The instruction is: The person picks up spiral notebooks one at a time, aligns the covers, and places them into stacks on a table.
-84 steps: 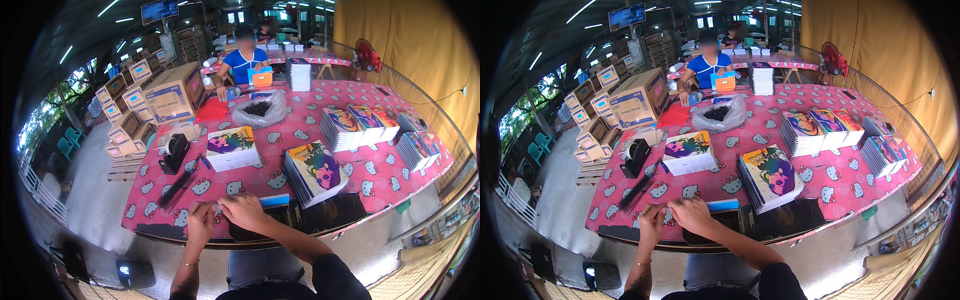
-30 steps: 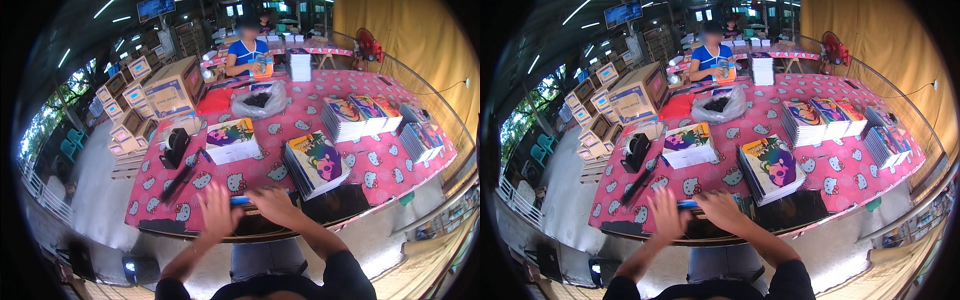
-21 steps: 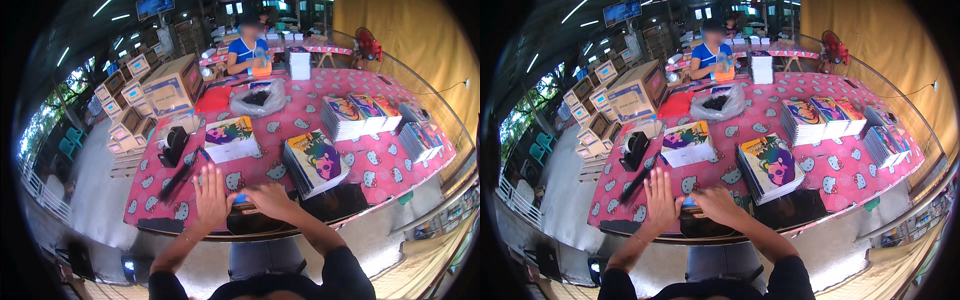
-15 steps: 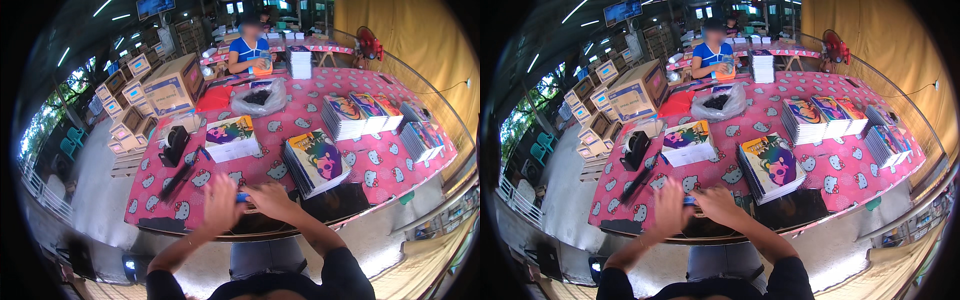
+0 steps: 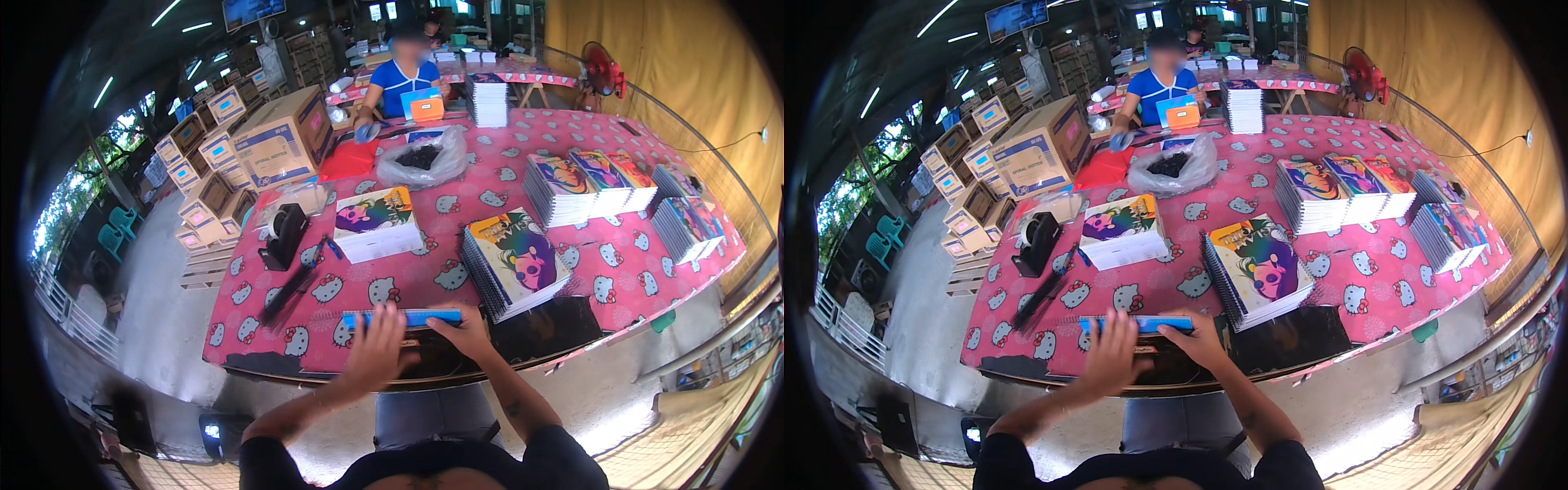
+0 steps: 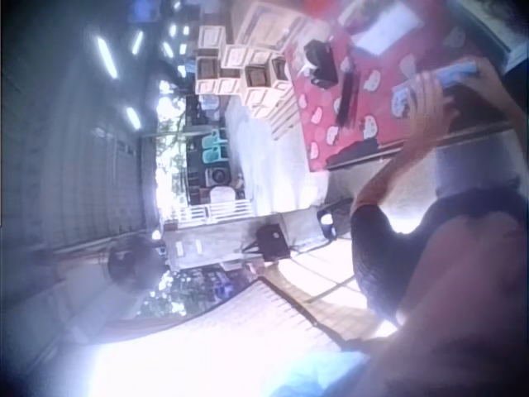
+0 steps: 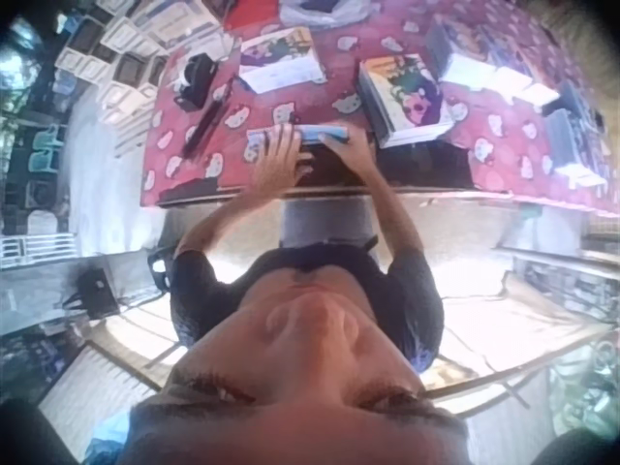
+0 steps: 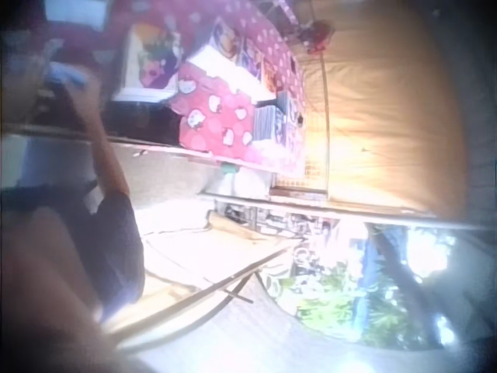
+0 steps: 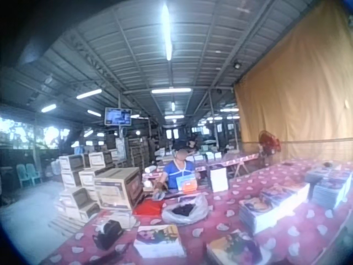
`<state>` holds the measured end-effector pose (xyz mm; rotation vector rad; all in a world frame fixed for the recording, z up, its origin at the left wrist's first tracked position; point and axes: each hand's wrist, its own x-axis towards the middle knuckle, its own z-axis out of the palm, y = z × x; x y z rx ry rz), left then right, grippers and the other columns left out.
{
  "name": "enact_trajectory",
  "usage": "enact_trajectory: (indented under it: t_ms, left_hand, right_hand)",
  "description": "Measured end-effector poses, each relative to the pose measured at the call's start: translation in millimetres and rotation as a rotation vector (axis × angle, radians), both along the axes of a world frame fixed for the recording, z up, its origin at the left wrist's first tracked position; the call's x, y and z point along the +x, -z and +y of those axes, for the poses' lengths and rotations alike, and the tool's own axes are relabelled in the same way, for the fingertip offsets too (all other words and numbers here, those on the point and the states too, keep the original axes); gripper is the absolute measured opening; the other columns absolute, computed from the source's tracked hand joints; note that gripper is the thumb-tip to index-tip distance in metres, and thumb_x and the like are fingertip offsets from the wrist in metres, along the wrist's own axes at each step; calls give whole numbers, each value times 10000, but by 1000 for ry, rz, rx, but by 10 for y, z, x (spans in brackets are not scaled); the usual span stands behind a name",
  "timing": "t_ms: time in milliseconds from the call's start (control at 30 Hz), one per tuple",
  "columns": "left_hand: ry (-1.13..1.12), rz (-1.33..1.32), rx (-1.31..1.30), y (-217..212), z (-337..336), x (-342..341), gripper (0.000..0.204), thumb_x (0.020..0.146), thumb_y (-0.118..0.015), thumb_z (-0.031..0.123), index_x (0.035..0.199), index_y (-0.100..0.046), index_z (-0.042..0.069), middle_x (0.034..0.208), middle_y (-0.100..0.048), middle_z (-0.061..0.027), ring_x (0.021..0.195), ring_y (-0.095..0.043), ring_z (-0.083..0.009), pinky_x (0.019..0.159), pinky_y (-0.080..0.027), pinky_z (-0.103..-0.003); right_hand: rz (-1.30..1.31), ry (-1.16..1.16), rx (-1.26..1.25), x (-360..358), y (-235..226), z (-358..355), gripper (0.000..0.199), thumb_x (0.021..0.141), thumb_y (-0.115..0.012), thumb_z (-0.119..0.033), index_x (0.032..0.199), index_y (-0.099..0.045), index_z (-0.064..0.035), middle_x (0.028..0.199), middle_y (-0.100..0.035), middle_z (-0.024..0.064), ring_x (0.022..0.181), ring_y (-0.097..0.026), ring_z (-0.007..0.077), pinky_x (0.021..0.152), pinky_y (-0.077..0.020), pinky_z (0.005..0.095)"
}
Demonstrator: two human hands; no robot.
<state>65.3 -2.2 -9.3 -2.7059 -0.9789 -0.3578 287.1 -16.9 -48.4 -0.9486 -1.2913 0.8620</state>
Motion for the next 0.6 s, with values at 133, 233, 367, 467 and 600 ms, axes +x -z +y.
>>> enact_trajectory:
  t_ms: [133, 233, 367, 467, 600]
  left_hand:
    - [-170, 8, 211, -165, 194, 65, 890, 901, -617, 560, 1456, -395, -100, 1532, -379, -317, 1466, -328, -462, 1161, -209, -681]
    - [-59, 45, 100, -239, 232, 5, 883, 932, -544, 578, 1469, -381, -105, 1553, -357, -318, 1470, -322, -450, 1180, -190, -657]
    - [9, 134, 150, -159, 65, 1, 877, 901, -580, 601, 1484, -417, -33, 1548, -415, -230, 1454, -380, -364, 1156, -260, -631]
    - [-53, 180, 225, -387, 220, 147, 912, 871, -603, 627, 1484, -417, -21, 1546, -416, -215, 1441, -397, -340, 1138, -305, -604]
    - [-119, 142, 215, -444, 121, 253, 969, 835, -630, 620, 1485, -357, -45, 1526, -417, -236, 1441, -395, -351, 1126, -310, -614]
  right_hand:
    - [-65, 25, 49, -87, -28, 37, 221, 883, -797, -98, 1070, -730, -1, 961, -753, 41, 865, -652, 71, 793, -528, 261]
    - [-29, -10, -23, -123, -59, 69, 218, 881, -798, -101, 1066, -729, -10, 955, -751, 42, 858, -648, 71, 788, -526, 266]
    - [-86, -17, -5, -118, -15, 55, 246, 899, -776, -104, 1115, -711, -6, 933, -744, 37, 853, -637, 66, 778, -519, 262]
    - [-39, -89, -4, -22, -83, 116, 208, 931, -742, -112, 1104, -718, 1, 909, -732, 20, 814, -624, 58, 724, -502, 250]
    - [-126, -184, -28, -6, -47, 85, 239, 956, -707, -125, 1161, -691, -2, 934, -735, 52, 854, -631, 69, 775, -517, 271]
